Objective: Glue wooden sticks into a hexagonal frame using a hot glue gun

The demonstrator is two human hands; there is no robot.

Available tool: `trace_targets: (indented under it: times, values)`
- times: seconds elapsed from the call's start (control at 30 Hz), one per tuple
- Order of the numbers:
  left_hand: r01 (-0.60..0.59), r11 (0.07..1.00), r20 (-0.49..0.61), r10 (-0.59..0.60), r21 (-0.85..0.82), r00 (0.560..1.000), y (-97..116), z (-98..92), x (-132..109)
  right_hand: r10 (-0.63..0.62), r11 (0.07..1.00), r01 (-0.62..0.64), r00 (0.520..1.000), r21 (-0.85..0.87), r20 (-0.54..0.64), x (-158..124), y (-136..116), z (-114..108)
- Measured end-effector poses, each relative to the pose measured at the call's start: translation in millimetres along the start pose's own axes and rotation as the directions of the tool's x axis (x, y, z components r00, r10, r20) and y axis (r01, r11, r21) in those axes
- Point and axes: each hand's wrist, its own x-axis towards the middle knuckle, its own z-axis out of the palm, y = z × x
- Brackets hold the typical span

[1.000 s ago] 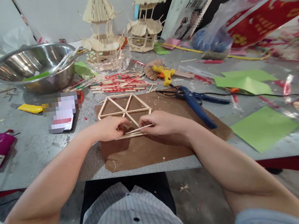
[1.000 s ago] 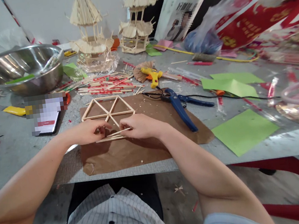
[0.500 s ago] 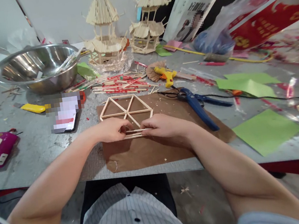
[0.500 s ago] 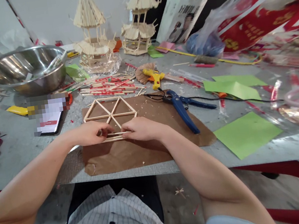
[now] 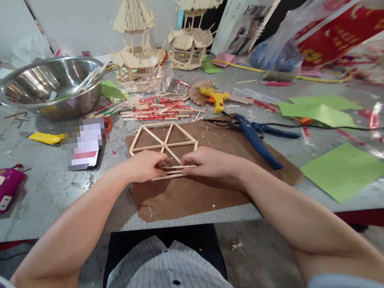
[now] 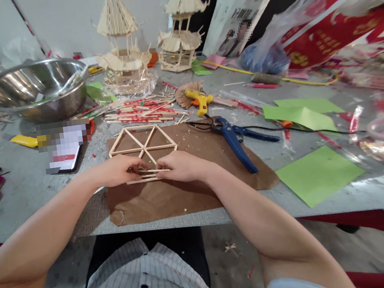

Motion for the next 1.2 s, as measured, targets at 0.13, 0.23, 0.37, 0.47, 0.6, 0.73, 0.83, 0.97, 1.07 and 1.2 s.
trace_targets:
  times: [0.13,0.23,0.37,0.47,0.6,0.73,0.83,0.97,1.07,1.2]
  values:
    - [-0.012,1.000,0.006,0.012,-0.002,1.000,1,-1.1,0,0.004,1.000,-0.004,1.000,-0.003,0.014,0,-1,-1]
    - [-0.004,1.000,0.012,0.004,0.011,1.000,2,-2.8,-1,0.008,1.000,-0.008,1.000,0.011,0.026,-1,0,-1]
    - [0.022,0.999,0.016,-0.023,0.030,1.000,4,-4.4,-2,0.012,0.999,-0.013,0.999,0.040,0.034,-1,1,0]
    - [0.037,0.999,0.020,-0.038,0.023,0.999,5,-4.2,-3,0.014,0.998,-0.015,0.999,0.054,0.035,-1,3,0]
    - [0.026,1.000,0.023,-0.026,0.006,0.999,4,-2.6,-3,0.013,0.997,-0.015,0.999,0.070,0.034,0,4,0]
    - [0.001,1.000,0.020,-0.001,0.027,1.000,3,-1.0,-3,0.011,0.998,-0.012,1.000,0.065,0.025,0,4,0]
    - [-0.009,0.999,0.022,0.008,0.034,1.000,2,0.0,-2,0.010,0.999,-0.012,0.999,0.049,0.031,0,4,1]
    - [-0.013,0.999,0.006,0.013,0.032,1.000,1,0.8,-2,0.015,0.998,-0.017,0.999,0.053,0.037,0,3,1]
    - [-0.016,1.000,0.016,0.016,0.023,1.000,1,0.7,-2,0.010,0.995,-0.014,0.999,0.096,0.041,-2,4,-1]
    - [0.012,1.000,0.011,-0.012,0.009,1.000,1,0.2,-2,0.012,0.973,-0.014,1.000,0.231,0.012,-4,9,-4]
